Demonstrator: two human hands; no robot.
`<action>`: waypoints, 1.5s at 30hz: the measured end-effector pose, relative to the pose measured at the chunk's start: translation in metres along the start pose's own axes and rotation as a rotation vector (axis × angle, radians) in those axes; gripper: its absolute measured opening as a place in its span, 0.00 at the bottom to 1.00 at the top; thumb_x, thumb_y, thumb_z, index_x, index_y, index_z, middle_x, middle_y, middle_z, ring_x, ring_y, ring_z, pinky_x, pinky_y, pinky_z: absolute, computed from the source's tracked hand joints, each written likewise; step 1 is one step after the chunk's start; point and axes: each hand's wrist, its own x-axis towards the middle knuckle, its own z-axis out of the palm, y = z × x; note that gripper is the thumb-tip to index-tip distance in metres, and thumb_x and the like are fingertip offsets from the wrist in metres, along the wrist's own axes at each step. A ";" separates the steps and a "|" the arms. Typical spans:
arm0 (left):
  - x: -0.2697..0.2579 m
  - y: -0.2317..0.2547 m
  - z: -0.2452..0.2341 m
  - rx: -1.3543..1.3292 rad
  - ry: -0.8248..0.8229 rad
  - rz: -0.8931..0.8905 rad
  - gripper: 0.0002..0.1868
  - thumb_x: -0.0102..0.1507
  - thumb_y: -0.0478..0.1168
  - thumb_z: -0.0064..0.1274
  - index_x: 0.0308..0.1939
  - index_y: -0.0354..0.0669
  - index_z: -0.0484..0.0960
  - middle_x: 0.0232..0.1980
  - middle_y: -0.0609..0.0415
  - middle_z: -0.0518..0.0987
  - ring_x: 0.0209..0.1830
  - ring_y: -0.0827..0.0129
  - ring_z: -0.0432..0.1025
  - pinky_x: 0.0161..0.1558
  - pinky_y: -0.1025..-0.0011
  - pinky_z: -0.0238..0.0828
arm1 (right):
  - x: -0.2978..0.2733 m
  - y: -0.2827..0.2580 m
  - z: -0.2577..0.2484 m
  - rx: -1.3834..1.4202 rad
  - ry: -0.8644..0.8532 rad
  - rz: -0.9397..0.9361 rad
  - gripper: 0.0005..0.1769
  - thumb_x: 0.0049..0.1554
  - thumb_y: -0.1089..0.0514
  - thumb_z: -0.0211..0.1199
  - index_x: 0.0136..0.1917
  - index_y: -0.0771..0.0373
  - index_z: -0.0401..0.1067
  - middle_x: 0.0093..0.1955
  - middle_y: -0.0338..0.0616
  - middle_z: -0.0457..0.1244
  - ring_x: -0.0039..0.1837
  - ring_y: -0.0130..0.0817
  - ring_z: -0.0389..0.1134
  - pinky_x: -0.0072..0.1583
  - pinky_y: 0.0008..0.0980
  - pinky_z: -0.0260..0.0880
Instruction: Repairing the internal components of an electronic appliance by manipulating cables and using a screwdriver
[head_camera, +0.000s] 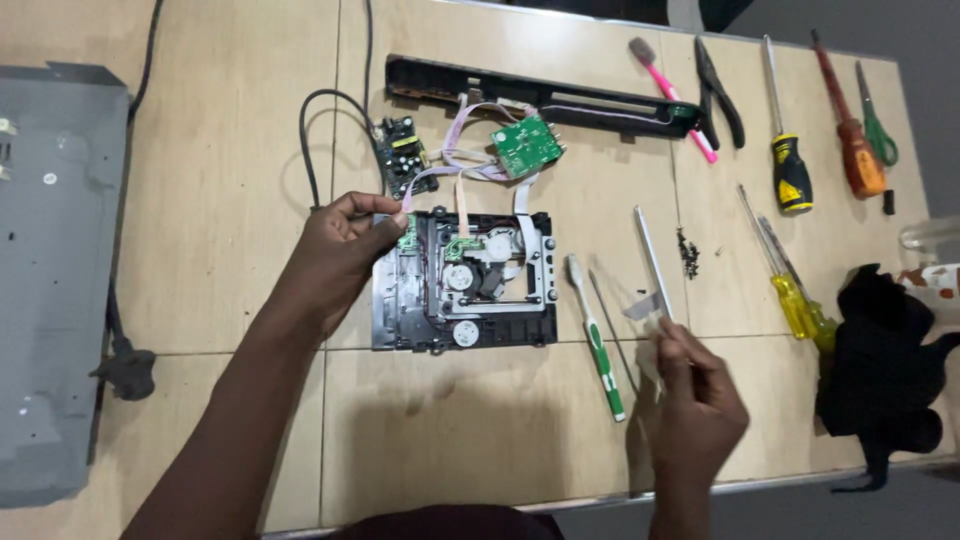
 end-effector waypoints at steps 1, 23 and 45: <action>-0.001 -0.001 -0.002 -0.029 0.002 -0.001 0.14 0.61 0.37 0.62 0.49 0.39 0.80 0.39 0.53 0.78 0.41 0.76 0.70 0.51 0.79 0.68 | -0.002 0.002 0.001 -0.218 -0.032 -0.094 0.08 0.64 0.68 0.63 0.56 0.71 0.77 0.54 0.52 0.71 0.58 0.37 0.73 0.62 0.32 0.75; -0.011 -0.007 0.014 -0.066 0.085 0.147 0.12 0.64 0.33 0.60 0.50 0.34 0.80 0.33 0.53 0.82 0.31 0.77 0.77 0.38 0.81 0.76 | 0.028 0.002 0.022 -0.669 -0.050 0.086 0.21 0.50 0.49 0.78 0.55 0.59 0.82 0.36 0.48 0.67 0.42 0.48 0.70 0.47 0.52 0.73; -0.016 -0.003 0.016 -0.045 0.093 0.146 0.11 0.67 0.33 0.55 0.54 0.33 0.80 0.34 0.53 0.80 0.33 0.77 0.74 0.41 0.80 0.73 | 0.063 -0.007 0.010 -0.468 -0.383 0.454 0.25 0.45 0.55 0.80 0.52 0.65 0.74 0.34 0.44 0.69 0.39 0.37 0.70 0.46 0.35 0.70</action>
